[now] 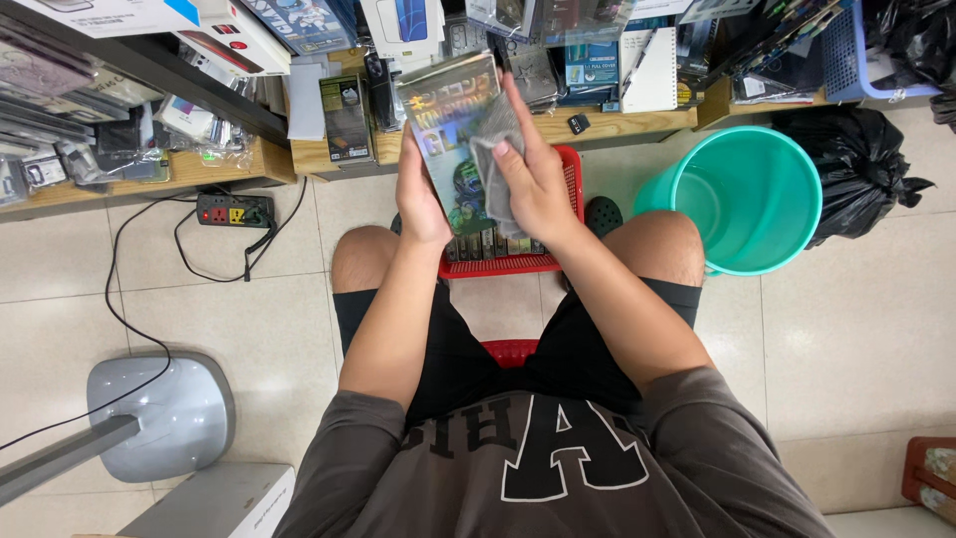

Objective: The person wipes a packaged screen protector with a cloth, removes it from a white sleeve, and rubs their fingers across the glass surface.

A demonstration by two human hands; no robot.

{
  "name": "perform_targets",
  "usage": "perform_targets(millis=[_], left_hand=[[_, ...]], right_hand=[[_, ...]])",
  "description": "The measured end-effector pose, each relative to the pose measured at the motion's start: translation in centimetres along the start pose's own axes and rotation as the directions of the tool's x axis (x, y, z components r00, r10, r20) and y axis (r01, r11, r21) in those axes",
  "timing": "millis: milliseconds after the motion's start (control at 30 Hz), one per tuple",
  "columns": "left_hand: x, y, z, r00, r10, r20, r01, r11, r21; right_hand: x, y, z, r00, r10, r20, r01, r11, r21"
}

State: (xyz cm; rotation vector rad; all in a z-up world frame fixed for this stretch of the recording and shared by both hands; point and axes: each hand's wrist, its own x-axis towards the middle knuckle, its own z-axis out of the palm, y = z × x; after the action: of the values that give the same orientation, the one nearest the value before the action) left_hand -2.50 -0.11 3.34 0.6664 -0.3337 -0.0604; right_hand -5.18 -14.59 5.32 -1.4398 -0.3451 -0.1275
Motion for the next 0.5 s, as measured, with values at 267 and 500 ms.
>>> perform_targets(millis=[267,500], left_hand=[[-0.7,-0.2,-0.3,0.993,-0.027,-0.118,0.072,0.918,0.391],[-0.8,-0.4,0.7,0.995,-0.096,-0.041,0.105,0.911,0.399]], right_hand=[[-0.4,-0.2,-0.6,0.993,0.073,-0.092,-0.085,0.988,-0.127],[1.3,-0.5,-1.4,0.989,-0.059,-0.136,0.06,0.998,-0.001]])
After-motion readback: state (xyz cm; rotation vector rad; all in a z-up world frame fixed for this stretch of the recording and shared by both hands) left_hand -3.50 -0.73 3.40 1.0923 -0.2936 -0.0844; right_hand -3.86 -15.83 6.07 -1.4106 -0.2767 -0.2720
